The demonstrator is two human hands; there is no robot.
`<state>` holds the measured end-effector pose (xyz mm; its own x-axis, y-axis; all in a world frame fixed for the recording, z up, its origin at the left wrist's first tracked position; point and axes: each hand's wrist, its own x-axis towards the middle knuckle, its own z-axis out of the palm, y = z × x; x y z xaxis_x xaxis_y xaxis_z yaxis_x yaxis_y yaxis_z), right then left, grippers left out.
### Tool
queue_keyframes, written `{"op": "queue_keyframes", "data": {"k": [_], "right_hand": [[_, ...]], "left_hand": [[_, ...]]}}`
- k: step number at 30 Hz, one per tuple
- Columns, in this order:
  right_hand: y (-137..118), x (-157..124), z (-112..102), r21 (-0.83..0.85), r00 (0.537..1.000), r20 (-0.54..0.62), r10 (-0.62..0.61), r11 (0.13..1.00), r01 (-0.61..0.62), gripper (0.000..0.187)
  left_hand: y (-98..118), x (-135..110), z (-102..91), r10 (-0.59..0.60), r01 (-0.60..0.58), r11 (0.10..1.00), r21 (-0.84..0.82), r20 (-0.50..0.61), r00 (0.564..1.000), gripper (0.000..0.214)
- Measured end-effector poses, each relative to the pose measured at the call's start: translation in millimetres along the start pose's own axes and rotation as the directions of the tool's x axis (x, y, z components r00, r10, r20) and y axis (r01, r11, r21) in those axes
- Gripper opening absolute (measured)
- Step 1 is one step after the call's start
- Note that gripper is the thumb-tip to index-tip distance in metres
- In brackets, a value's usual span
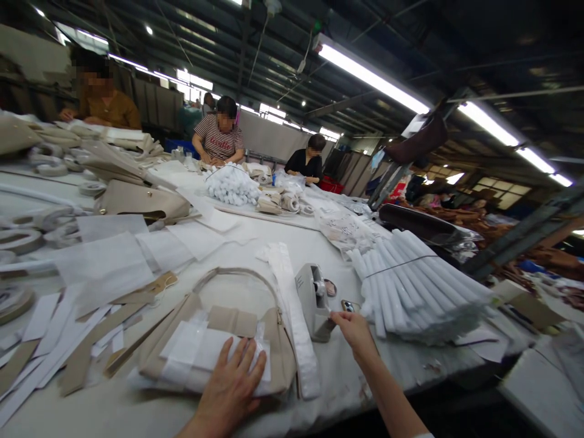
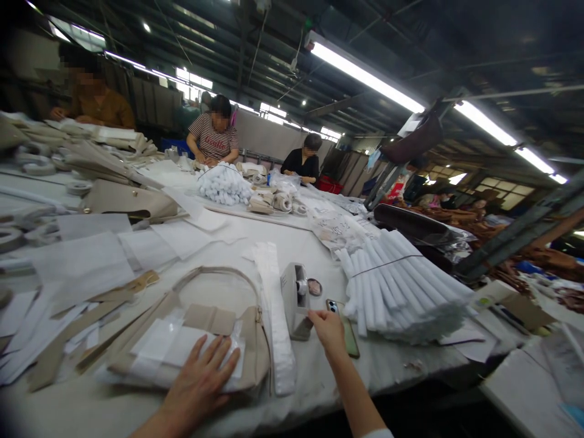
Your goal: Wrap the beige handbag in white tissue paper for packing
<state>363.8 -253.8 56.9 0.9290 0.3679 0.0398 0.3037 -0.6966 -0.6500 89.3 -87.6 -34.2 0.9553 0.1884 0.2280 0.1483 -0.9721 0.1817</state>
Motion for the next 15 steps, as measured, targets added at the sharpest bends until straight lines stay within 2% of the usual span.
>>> {"op": "queue_keyframes", "data": {"k": [4, 8, 12, 15], "right_hand": [[10, -19, -5, 0.027, 0.998, -0.059, 0.026, 0.999, -0.024, 0.040], [21, -34, 0, 0.069, 0.997, -0.040, 0.066, 0.996, -0.063, 0.040], [31, -36, 15, 0.104, 0.994, 0.003, 0.107, 0.989, -0.106, 0.041], [38, -30, 23, 0.063, 0.994, -0.012, 0.111, 0.992, -0.110, 0.039]], "left_hand": [[-1, 0, 2.3, -0.002, 0.002, 1.000, 0.001, 0.001, 1.000, 0.069], [-1, 0, 3.1, -0.001, 0.001, 1.000, 0.000, 0.008, 1.000, 0.069], [0, -1, -0.9, -0.003, 0.003, 1.000, 0.004, -0.002, 1.000, 0.069], [1, 0, -5.0, -0.009, 0.009, 1.000, -0.004, 0.003, 1.000, 0.070]]}}
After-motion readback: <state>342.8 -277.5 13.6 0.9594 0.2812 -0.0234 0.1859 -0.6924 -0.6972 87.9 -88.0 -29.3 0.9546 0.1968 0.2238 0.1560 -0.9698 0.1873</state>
